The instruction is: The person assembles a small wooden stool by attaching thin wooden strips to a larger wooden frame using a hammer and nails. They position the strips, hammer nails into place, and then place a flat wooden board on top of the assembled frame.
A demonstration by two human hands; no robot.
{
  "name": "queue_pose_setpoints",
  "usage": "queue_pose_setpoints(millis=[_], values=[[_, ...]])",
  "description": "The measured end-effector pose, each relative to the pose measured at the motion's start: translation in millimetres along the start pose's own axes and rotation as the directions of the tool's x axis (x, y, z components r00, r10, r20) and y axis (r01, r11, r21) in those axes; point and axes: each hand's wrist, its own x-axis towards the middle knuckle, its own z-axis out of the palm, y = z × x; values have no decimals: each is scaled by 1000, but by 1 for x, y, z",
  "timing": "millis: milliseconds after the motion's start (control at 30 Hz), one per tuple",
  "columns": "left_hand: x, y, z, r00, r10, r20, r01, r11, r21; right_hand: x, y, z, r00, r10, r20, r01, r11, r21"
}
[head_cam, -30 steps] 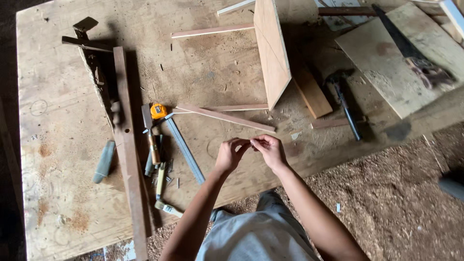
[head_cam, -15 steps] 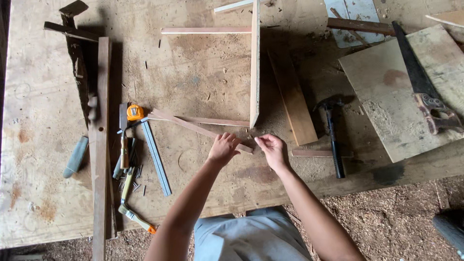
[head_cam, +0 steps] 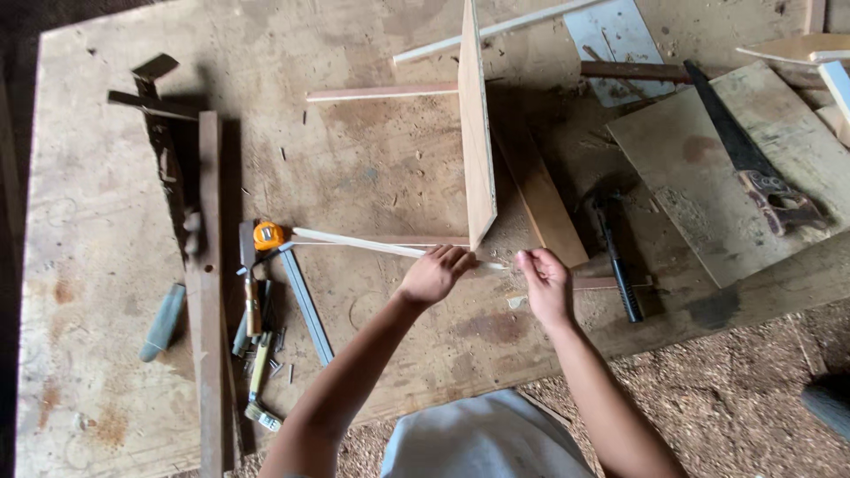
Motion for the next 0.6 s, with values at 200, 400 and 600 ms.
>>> queue_pose_setpoints(millis=[200,400,600], values=[[29,20,-76,979,78,-188,-61,993,99,9,-51,-16,999,25,23,-30,968,249],[64,15,-119,954,61,-294,-27,993,117,22,-97,-14,998,-56,6,52,962,269],[83,10,-135,968,-53,-246,85,989,119,41,-112,-13,994,-105,11,102,986,134]])
